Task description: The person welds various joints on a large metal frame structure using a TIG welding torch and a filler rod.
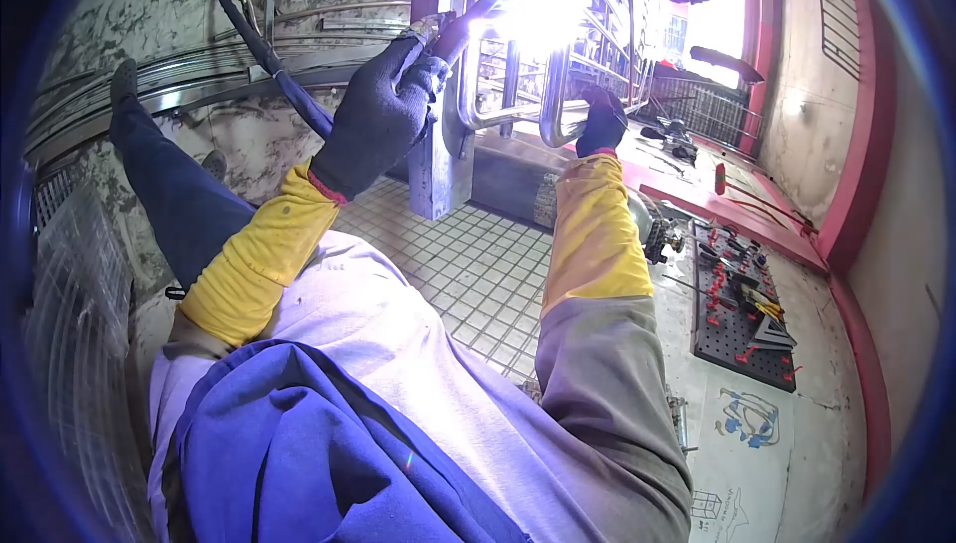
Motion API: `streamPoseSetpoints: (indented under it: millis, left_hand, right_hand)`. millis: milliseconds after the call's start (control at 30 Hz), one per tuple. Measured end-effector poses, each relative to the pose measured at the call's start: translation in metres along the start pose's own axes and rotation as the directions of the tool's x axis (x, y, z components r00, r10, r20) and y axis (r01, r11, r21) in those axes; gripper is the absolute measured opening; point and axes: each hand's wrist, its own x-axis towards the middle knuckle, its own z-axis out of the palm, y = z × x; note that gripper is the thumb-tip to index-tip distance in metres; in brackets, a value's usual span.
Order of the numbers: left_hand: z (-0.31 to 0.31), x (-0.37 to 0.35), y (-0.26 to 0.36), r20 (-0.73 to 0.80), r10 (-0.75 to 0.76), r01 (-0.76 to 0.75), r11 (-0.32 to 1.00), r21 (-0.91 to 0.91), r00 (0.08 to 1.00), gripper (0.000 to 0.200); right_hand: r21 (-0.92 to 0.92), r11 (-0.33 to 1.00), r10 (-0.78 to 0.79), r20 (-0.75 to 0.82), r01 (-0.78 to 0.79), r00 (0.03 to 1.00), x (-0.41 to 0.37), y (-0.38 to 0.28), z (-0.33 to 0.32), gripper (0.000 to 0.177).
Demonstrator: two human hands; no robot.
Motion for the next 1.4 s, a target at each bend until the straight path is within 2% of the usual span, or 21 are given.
streamPoseSetpoints:
  millis: [67, 133, 167, 233, 267, 333, 367, 433, 467, 533, 633, 767, 833, 967, 1033, 1067, 1200, 1267, 1300, 1367, 1400]
  left_hand:
    - [0.0, 0.001, -0.003, 0.017, -0.037, 0.038, 0.999, -0.026, 0.999, 0.036]
    - [0.001, 0.006, -0.02, -0.01, 0.085, -0.084, 0.993, 0.079, 0.996, 0.019]
    - [0.002, 0.008, -0.027, -0.009, 0.086, -0.085, 0.993, 0.077, 0.996, 0.019]
    - [0.002, 0.009, -0.03, -0.03, 0.155, -0.149, 0.977, 0.152, 0.987, 0.017]
    - [0.002, 0.009, -0.032, -0.031, 0.156, -0.149, 0.977, 0.153, 0.987, 0.017]
    - [0.002, 0.009, -0.032, -0.002, 0.229, -0.226, 0.963, 0.145, 0.973, 0.016]
    - [0.0, 0.008, -0.032, -0.027, 0.133, -0.126, 0.978, 0.166, 0.991, 0.039]
    - [-0.001, 0.01, -0.034, -0.025, 0.077, -0.072, 0.984, 0.165, 0.997, 0.04]
    - [-0.001, 0.01, -0.034, -0.024, 0.079, -0.074, 0.984, 0.161, 0.997, 0.04]
    - [-0.002, 0.01, -0.032, -0.02, 0.101, -0.096, 0.981, 0.167, 0.995, 0.037]
    - [-0.003, 0.012, -0.032, -0.01, 0.082, -0.08, 0.982, 0.169, 0.997, 0.034]
    - [-0.005, 0.009, -0.025, -0.011, 0.07, -0.067, 0.983, 0.173, 0.997, 0.032]
    - [-0.005, 0.009, -0.024, 0.003, 0.076, -0.075, 0.975, 0.211, 0.997, 0.035]
    - [-0.003, 0.007, -0.022, 0.006, 0.108, -0.107, 0.976, 0.192, 0.994, 0.037]
    - [0.0, 0.004, -0.013, 0.007, 0.085, -0.086, 0.992, 0.088, 0.996, 0.039]
    - [0.0, 0.002, -0.008, 0.015, 0.003, -0.003, 0.999, 0.053, 1.0, 0.037]
    - [0.001, 0.003, -0.012, 0.011, 0.059, -0.06, 0.996, 0.063, 0.998, 0.037]
    - [0.001, 0.006, -0.029, -0.017, 0.148, -0.142, 0.97, 0.197, 0.989, 0.041]
    - [0.001, 0.006, -0.031, -0.016, 0.149, -0.143, 0.97, 0.196, 0.989, 0.041]
    - [0.001, 0.006, -0.033, -0.013, 0.033, -0.03, 0.984, 0.174, 0.999, 0.044]
    - [0.001, 0.005, -0.03, -0.02, 0.067, -0.064, 0.987, 0.149, 0.998, 0.047]
  right_hand:
    - [0.013, 1.0, 0.026, -0.012, -0.025, 1.0, 0.005, 0.008, -0.003, 0.024]
    - [-0.147, 0.966, -0.201, 0.101, 0.214, 0.974, 0.012, 0.02, -0.009, 0.025]
    - [-0.148, 0.965, -0.202, 0.1, 0.216, 0.974, 0.014, 0.021, -0.01, 0.025]
    - [0.031, 0.999, -0.012, 0.023, 0.011, 1.0, 0.011, 0.014, -0.004, 0.026]
    - [0.031, 0.999, -0.012, 0.023, 0.012, 1.0, 0.009, 0.01, -0.003, 0.026]
    - [-0.173, 0.957, -0.212, 0.13, 0.232, 0.969, 0.016, 0.022, -0.011, 0.027]
    - [-0.227, 0.902, -0.341, 0.148, 0.368, 0.928, 0.019, 0.034, -0.015, 0.027]
    - [-0.159, 0.984, -0.066, 0.1, 0.081, 0.993, 0.016, 0.02, -0.013, 0.034]
    - [-0.161, 0.983, -0.069, 0.099, 0.085, 0.993, 0.014, 0.014, -0.009, 0.034]
    - [0.0, 0.999, 0.048, 0.031, -0.048, 0.998, 0.01, 0.01, -0.003, 0.038]
    - [-0.076, 0.996, 0.039, 0.056, -0.035, 0.998, 0.007, 0.003, -0.004, 0.04]
    - [-0.086, 0.996, 0.006, 0.073, 0.001, 0.997, 0.007, 0.005, -0.006, 0.041]
    - [-0.12, 0.99, -0.056, 0.115, 0.07, 0.992, 0.005, 0.006, -0.008, 0.042]
    - [-0.089, 0.994, -0.053, 0.093, 0.062, 0.994, 0.007, 0.01, -0.008, 0.04]
    - [-0.025, 0.999, 0.03, 0.091, -0.028, 0.995, 0.02, 0.022, -0.009, 0.035]
    - [-0.015, 0.997, 0.079, 0.12, -0.078, 0.99, 0.027, 0.025, -0.012, 0.031]
    - [0.123, 0.984, 0.113, 0.137, -0.13, 0.984, 0.037, 0.042, -0.015, 0.03]
    - [0.013, 1.0, 0.003, 0.12, -0.004, 0.993, 0.024, 0.028, -0.013, 0.034]
    - [0.013, 1.0, 0.003, 0.119, -0.004, 0.993, 0.017, 0.021, -0.01, 0.034]
    - [0.007, 0.999, -0.047, 0.036, 0.046, 0.998, 0.007, 0.01, -0.003, 0.026]
    - [0.05, 0.999, -0.005, 0.02, 0.004, 1.0, 0.008, 0.011, -0.001, 0.028]
